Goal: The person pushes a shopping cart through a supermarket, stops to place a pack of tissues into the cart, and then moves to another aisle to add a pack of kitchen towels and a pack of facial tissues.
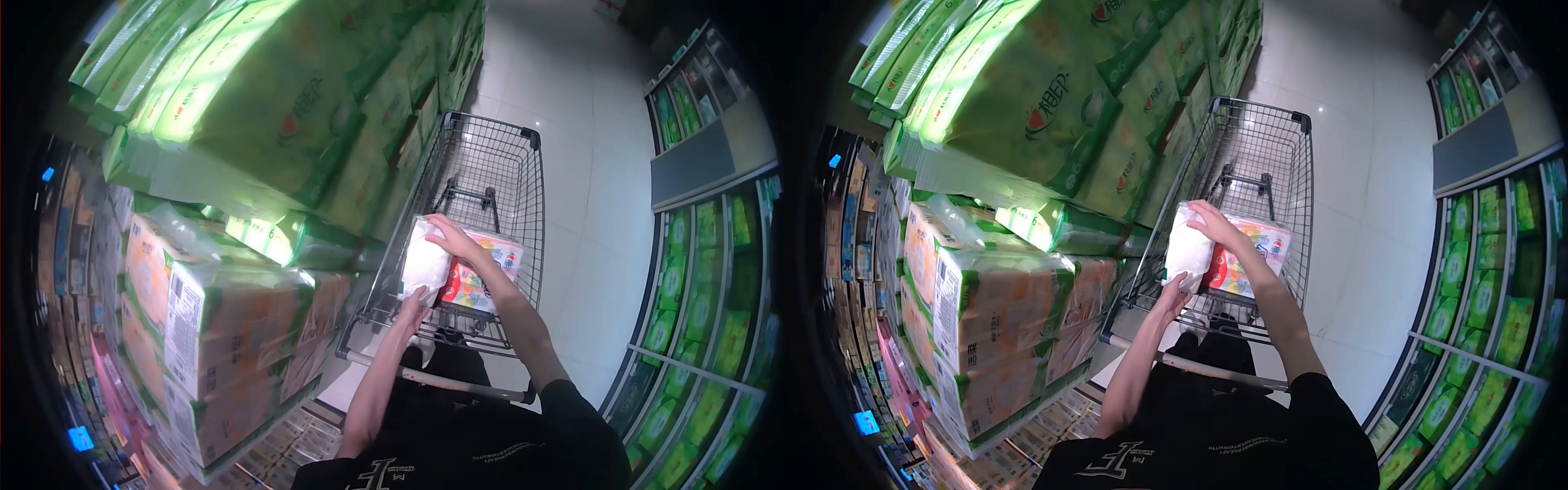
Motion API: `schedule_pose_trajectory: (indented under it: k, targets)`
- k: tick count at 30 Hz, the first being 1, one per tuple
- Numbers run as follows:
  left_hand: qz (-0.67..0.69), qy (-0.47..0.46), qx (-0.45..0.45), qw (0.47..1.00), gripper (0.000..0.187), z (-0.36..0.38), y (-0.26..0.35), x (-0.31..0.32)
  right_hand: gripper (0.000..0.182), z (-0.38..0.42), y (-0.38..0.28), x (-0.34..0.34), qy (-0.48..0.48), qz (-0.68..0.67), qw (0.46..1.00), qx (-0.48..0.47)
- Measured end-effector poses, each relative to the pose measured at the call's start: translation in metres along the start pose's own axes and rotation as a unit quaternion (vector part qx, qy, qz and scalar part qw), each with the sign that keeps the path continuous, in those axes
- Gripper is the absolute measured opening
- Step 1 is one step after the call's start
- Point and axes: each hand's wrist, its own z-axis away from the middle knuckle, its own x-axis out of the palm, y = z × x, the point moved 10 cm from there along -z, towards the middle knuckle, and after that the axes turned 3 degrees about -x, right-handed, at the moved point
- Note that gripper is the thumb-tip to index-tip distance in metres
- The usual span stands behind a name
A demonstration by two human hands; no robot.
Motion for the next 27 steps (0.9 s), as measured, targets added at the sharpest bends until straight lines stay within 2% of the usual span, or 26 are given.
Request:
schedule_pose_trajectory:
  k: [1,3,4,5,7,8,9,10,11,12,13,14,15,16,17,18,19,20,21,23,24,26,27]
  targets:
    - [-0.001,-0.001,0.0,1.0,0.059,-0.007,-0.001,-0.007,0.047,0.002,-0.004,0.001,0.001,0.0,1.0,0.0]
    - [0.081,-0.009,-0.029,0.996,0.061,-0.016,-0.006,-0.02,0.047,0.004,-0.015,0.004,0.016,0.082,0.997,-0.003]
    - [0.11,-0.05,-0.03,0.992,0.064,0.001,0.004,-0.01,0.051,0.006,-0.018,0.008,0.017,0.064,0.998,-0.004]
    - [0.109,-0.051,-0.029,0.992,0.064,0.019,0.01,-0.006,0.051,0.008,-0.022,0.012,0.018,0.064,0.998,-0.004]
    - [0.106,0.017,-0.008,0.994,0.047,0.047,0.018,-0.017,0.057,0.014,-0.035,0.016,0.017,0.109,0.994,0.002]
    - [0.076,0.0,0.033,0.997,0.05,0.05,0.02,-0.025,0.062,0.016,-0.045,0.014,0.028,0.144,0.989,-0.012]
    - [0.077,-0.004,0.038,0.996,0.05,0.062,0.021,-0.026,0.062,0.018,-0.05,0.012,0.029,0.148,0.988,-0.016]
    - [-0.044,0.008,0.12,0.992,0.052,0.085,0.039,-0.023,0.063,0.02,-0.051,0.01,0.032,0.142,0.989,-0.005]
    - [-0.164,0.022,0.2,0.966,0.054,0.105,0.053,-0.021,0.064,0.024,-0.052,0.007,0.036,0.137,0.99,0.005]
    - [-0.244,0.032,0.285,0.926,0.045,0.119,0.06,-0.024,0.064,0.029,-0.057,0.002,0.036,0.14,0.989,0.001]
    - [-0.243,0.03,0.29,0.925,0.045,0.137,0.063,-0.024,0.064,0.037,-0.058,-0.009,0.056,0.116,0.992,0.017]
    - [-0.376,0.073,0.375,0.844,0.041,0.17,0.078,-0.017,0.064,0.046,-0.06,-0.02,0.077,0.091,0.992,0.032]
    - [-0.494,0.115,0.45,0.735,0.038,0.204,0.09,-0.004,0.061,0.06,-0.058,-0.031,0.09,0.081,0.991,0.046]
    - [-0.549,0.118,0.423,0.711,0.036,0.212,0.089,-0.006,0.057,0.077,-0.056,-0.041,0.104,0.072,0.99,0.058]
    - [-0.544,0.122,0.433,0.708,0.036,0.217,0.088,-0.014,0.052,0.098,-0.054,-0.05,0.11,0.035,0.989,0.094]
    - [-0.606,0.153,0.438,0.646,0.037,0.221,0.082,-0.021,0.047,0.123,-0.054,-0.058,0.116,-0.004,0.985,0.128]
    - [-0.663,0.184,0.438,0.578,0.038,0.222,0.075,-0.029,0.042,0.147,-0.07,-0.068,0.125,0.087,0.984,0.095]
    - [-0.671,0.19,0.435,0.569,0.043,0.214,0.067,-0.042,0.038,0.174,-0.071,-0.07,0.116,0.108,0.98,0.123]
    - [-0.688,0.21,0.443,0.535,0.047,0.218,0.066,-0.043,0.035,0.2,-0.08,-0.071,0.11,0.08,0.979,0.149]
    - [-0.713,0.233,0.441,0.493,0.05,0.216,0.063,-0.04,0.034,0.257,-0.088,-0.069,0.11,0.178,0.962,0.173]
    - [-0.715,0.231,0.447,0.486,0.051,0.215,0.062,-0.038,0.033,0.283,-0.092,-0.066,0.116,0.247,0.948,0.167]
    - [-0.687,0.217,0.475,0.506,0.044,0.212,0.06,-0.042,0.032,0.335,-0.083,-0.057,0.129,0.266,0.928,0.229]
    - [-0.677,0.213,0.489,0.507,0.042,0.212,0.059,-0.043,0.029,0.353,-0.091,-0.051,0.126,0.321,0.91,0.228]
